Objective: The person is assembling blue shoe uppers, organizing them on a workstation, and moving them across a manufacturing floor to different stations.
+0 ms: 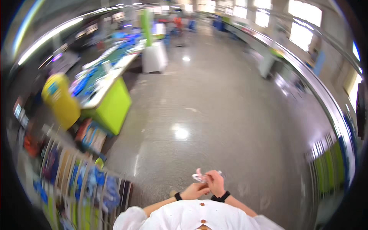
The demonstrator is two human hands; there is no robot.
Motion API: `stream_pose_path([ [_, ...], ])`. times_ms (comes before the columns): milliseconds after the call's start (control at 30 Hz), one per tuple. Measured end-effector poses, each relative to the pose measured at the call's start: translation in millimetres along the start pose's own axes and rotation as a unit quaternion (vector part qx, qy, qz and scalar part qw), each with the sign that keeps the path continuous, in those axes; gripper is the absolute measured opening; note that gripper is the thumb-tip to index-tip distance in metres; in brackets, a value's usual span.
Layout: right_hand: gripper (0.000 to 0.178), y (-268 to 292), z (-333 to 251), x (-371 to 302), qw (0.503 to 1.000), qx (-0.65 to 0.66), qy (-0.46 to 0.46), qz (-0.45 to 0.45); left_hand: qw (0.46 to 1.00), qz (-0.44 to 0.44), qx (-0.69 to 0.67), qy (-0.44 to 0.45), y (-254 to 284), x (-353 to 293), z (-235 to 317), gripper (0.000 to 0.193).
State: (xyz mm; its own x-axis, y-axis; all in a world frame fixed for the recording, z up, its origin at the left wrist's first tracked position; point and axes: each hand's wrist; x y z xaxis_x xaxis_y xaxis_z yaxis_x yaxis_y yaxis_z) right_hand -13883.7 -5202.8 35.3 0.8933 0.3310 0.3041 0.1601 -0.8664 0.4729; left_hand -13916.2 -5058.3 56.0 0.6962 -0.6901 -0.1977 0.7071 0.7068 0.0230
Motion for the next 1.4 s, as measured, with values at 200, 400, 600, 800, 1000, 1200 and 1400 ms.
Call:
stream_pose_path([
  [200,0.011,19.0,30.5,5.0,0.996,0.02,0.019,-0.088,0.998,-0.058,0.019,-0.032,42.0,47.5,-9.5,0.021],
  [400,0.011,79.9,78.0,21.5,0.998,0.023,-0.049,-0.025,0.968,-0.24,0.071,0.022,85.5,176.1,-33.8,0.017],
  [600,0.011,112.9,105.7,85.7,0.991,-0.021,-0.116,0.066,0.958,-0.281,-0.054,0.016,117.8,272.2,22.1,0.015],
  [800,0.018,149.1,119.9,113.2,0.97,0.009,-0.192,0.145,0.957,-0.288,-0.031,-0.005,124.5,361.3,41.2,0.011],
  [1000,0.024,207.4,173.1,114.1,0.947,-0.072,-0.22,0.225,0.942,-0.337,-0.007,-0.006,88.3,449.4,58.2,0.012],
  [1200,0.019,309.8,235.2,101.5,0.94,-0.179,-0.158,0.244,0.945,-0.324,0.036,0.019,30.8,540.9,84.2,0.017],
  [1400,0.028,440.3,279.4,45.0,0.898,-0.283,-0.256,0.22,0.93,-0.359,0.069,0.031,-77.5,651.2,116.5,0.019],
])
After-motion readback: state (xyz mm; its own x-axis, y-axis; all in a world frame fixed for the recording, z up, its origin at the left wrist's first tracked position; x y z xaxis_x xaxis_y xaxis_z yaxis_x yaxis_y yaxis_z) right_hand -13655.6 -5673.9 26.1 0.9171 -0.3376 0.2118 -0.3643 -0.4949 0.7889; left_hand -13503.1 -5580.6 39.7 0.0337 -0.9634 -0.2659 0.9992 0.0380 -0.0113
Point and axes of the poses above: each hand's wrist, its own x-axis towards the middle knuckle, its own y-axis out of the back of the hand, z = x × y, and after that the axes turned 14 degrees about -z, right-handed
